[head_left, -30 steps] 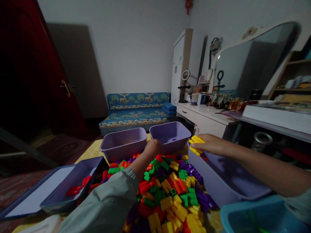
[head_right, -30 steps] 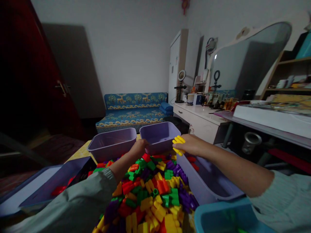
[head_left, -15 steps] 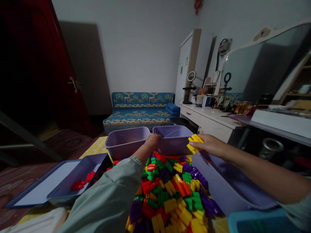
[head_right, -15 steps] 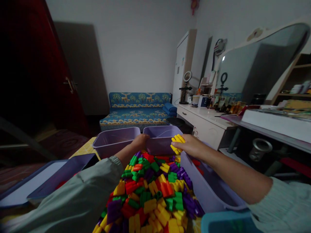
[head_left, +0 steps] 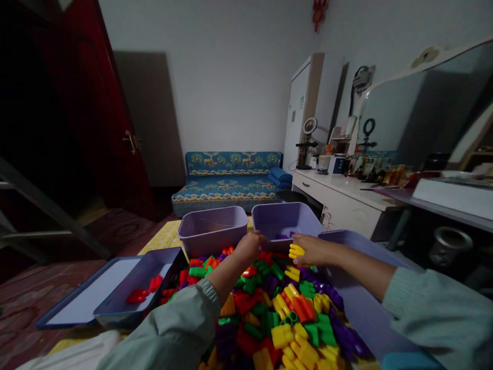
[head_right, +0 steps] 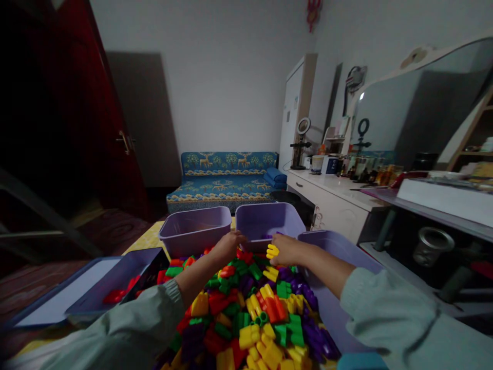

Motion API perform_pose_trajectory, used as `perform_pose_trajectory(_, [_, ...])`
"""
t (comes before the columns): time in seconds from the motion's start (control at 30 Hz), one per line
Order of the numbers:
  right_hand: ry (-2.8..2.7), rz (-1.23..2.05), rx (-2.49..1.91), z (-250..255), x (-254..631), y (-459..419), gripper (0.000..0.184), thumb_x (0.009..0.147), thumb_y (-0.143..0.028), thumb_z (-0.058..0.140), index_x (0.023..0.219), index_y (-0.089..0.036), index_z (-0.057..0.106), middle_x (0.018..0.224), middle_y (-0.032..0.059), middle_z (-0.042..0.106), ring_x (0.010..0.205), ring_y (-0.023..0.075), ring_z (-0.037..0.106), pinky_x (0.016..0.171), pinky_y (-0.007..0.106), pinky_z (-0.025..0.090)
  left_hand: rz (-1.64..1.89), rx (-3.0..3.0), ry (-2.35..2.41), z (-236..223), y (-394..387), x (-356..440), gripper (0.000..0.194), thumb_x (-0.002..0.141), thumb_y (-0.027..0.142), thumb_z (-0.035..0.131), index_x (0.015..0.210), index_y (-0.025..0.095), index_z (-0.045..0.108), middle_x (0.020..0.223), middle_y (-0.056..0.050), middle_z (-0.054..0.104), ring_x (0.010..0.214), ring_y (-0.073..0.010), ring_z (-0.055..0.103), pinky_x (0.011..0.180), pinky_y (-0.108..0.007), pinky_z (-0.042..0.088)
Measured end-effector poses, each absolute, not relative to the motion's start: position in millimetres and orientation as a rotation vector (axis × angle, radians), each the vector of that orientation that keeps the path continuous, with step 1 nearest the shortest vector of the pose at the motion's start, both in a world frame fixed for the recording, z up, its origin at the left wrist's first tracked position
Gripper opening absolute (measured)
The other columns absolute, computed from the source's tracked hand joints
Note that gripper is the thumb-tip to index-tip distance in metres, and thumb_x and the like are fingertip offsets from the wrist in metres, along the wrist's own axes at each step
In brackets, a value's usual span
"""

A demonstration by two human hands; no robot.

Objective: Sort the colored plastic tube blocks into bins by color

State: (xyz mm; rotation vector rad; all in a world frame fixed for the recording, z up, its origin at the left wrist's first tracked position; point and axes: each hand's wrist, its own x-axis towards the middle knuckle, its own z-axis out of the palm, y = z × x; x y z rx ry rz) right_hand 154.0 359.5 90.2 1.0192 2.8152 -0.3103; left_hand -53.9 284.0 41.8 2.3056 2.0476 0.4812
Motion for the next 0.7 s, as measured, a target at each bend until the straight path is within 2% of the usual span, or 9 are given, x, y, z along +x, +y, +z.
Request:
perform_pose_trajectory(0.07, [2.835, -0.296, 1.027, 84.5, 157.7, 359.8, 0.052, 0.069, -0.033, 0.066, 0.114, -0.008, 0.059, 0.128, 0.0195, 0.055, 0.116, 0.0293, 0.054, 0.101, 0.032, 0.038, 0.524, 2.352, 2.066, 45.0, 273.5, -53.4, 0.046, 0.075, 0.0, 0.045, 0.107, 0.024, 0.067, 0.112, -0.005, 0.063, 0.099, -0.0172, 0.059, 0.084, -0.025, 0.046])
perform_pose_trajectory(0.13, [2.85, -0.288, 1.01, 81.5, 160.3, 361.1, 0.052, 0.068, -0.033, 0.066, 0.114, -0.007, 0.059, 0.126, 0.0199, 0.055, 0.117, 0.0296, 0.053, 0.101, 0.031, 0.038, 0.64, 2.361, 2.268, 51.4, 262.0, -57.9, 0.048, 0.08, 0.005, 0.043, 0.118, 0.027, 0.062, 0.126, -0.005, 0.057, 0.11, -0.0203, 0.054, 0.092, -0.03, 0.043])
perform_pose_trajectory(0.23, [2.861, -0.287, 0.975, 80.5, 161.0, 362.8, 0.049, 0.069, -0.033, 0.065, 0.111, -0.009, 0.06, 0.128, 0.0193, 0.054, 0.117, 0.0295, 0.053, 0.101, 0.031, 0.039, 0.751, 2.096, 2.767, 60.6, 245.4, -76.1, 0.047, 0.085, 0.015, 0.044, 0.132, 0.022, 0.05, 0.137, -0.011, 0.049, 0.124, -0.0272, 0.043, 0.104, -0.042, 0.033])
perform_pose_trajectory(0.3, [2.851, -0.285, 0.972, 80.9, 160.1, 362.9, 0.049, 0.069, -0.034, 0.064, 0.111, -0.008, 0.061, 0.128, 0.0202, 0.054, 0.116, 0.03, 0.054, 0.101, 0.033, 0.039, 0.608, 1.835, 2.906, 62.2, 235.7, -92.1, 0.049, 0.084, 0.019, 0.048, 0.133, 0.017, 0.047, 0.131, -0.015, 0.053, 0.122, -0.0288, 0.045, 0.105, -0.046, 0.03])
perform_pose_trajectory(0.4, [2.834, -0.294, 0.992, 81.4, 158.8, 361.5, 0.052, 0.068, -0.034, 0.062, 0.111, -0.005, 0.06, 0.13, 0.0234, 0.051, 0.118, 0.0329, 0.053, 0.102, 0.036, 0.039, 0.387, 1.73, 2.826, 56.9, 222.3, -109.7, 0.043, 0.083, 0.017, 0.048, 0.125, 0.019, 0.053, 0.117, -0.012, 0.062, 0.112, -0.0262, 0.054, 0.103, -0.044, 0.032])
perform_pose_trajectory(0.53, [2.827, -0.325, 0.999, 82.1, 159.0, 359.8, 0.05, 0.068, -0.035, 0.061, 0.109, -0.006, 0.063, 0.134, 0.0241, 0.049, 0.124, 0.036, 0.048, 0.104, 0.039, 0.037, 0.396, 1.817, 2.771, 44.3, 207.6, -110.5, 0.042, 0.083, 0.011, 0.04, 0.122, 0.019, 0.055, 0.113, -0.011, 0.063, 0.109, -0.0245, 0.055, 0.101, -0.04, 0.033])
perform_pose_trajectory(0.7, [2.788, -0.311, 1.046, 84.7, 158.6, 358.2, 0.066, 0.069, -0.036, 0.06, 0.124, 0.001, 0.055, 0.142, 0.0261, 0.041, 0.13, 0.0345, 0.043, 0.109, 0.036, 0.032, 0.423, 1.829, 2.724, 34.3, 194.9, -99.1, 0.045, 0.081, 0.009, 0.04, 0.123, 0.018, 0.054, 0.114, -0.011, 0.061, 0.11, -0.0252, 0.054, 0.105, -0.041, 0.029])
